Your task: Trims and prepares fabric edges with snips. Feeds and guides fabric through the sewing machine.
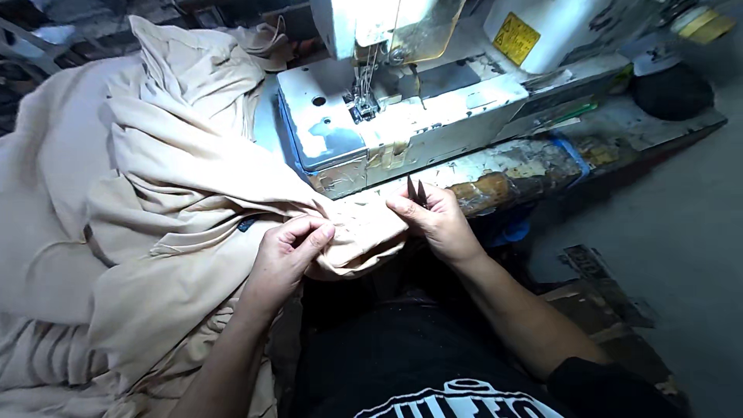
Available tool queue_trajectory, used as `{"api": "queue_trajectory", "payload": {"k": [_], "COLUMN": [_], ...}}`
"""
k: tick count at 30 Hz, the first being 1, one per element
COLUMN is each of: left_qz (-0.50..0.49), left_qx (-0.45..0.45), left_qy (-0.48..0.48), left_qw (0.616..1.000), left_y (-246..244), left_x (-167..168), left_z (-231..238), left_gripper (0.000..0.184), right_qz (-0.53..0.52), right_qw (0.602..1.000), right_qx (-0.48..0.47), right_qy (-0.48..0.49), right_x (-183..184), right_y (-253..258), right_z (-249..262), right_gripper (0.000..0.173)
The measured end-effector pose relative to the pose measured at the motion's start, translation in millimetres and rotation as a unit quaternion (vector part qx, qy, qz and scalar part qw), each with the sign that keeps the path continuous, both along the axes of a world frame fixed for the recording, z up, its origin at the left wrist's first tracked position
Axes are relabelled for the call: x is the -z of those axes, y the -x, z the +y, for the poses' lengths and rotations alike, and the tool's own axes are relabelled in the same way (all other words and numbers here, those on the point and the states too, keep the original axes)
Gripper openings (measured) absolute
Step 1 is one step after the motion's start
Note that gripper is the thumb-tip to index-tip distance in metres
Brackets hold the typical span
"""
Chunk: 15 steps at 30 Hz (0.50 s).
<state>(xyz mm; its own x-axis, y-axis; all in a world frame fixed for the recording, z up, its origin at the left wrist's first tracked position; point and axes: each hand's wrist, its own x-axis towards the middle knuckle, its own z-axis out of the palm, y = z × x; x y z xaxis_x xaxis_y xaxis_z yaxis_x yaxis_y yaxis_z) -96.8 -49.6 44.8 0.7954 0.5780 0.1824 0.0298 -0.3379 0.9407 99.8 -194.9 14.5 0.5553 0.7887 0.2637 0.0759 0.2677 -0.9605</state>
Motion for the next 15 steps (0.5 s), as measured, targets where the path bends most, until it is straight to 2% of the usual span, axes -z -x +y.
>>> {"api": "queue_trajectory", "payload": {"k": [4, 9, 11, 13, 15], "left_qz": [-0.012, -0.004, -0.003, -0.004, -0.006], "left_qx": [0.017, 0.017, 0.018, 0.024, 0.027], "left_qy": [0.05, 0.067, 0.072, 0.077, 0.086], "left_qw": [0.999, 0.998, 0.997, 0.997, 0.996], "left_y": [2, 3, 2, -1, -3], "left_x": [1, -1, -2, -3, -4], "left_z": [2, -1, -3, -6, -10], "left_gripper": [0.014, 0.015, 0.014, 0.014, 0.012], "right_qz": [-0.006, -0.011, -0.075, -0.212, -0.289], "right_qw": [1.0, 1.0, 0.995, 0.969, 0.942], "right_qx": [0.008, 0.016, 0.063, 0.123, 0.163], "right_qy": [0.003, 0.0, -0.008, -0.011, -0.046], "right_x": [1, 4, 6, 6, 0], "right_y": [2, 0, 1, 3, 11], "right_z": [-1, -4, -5, -9, -12], "right_gripper": [0.009, 0.009, 0.007, 0.03, 0.039]}}
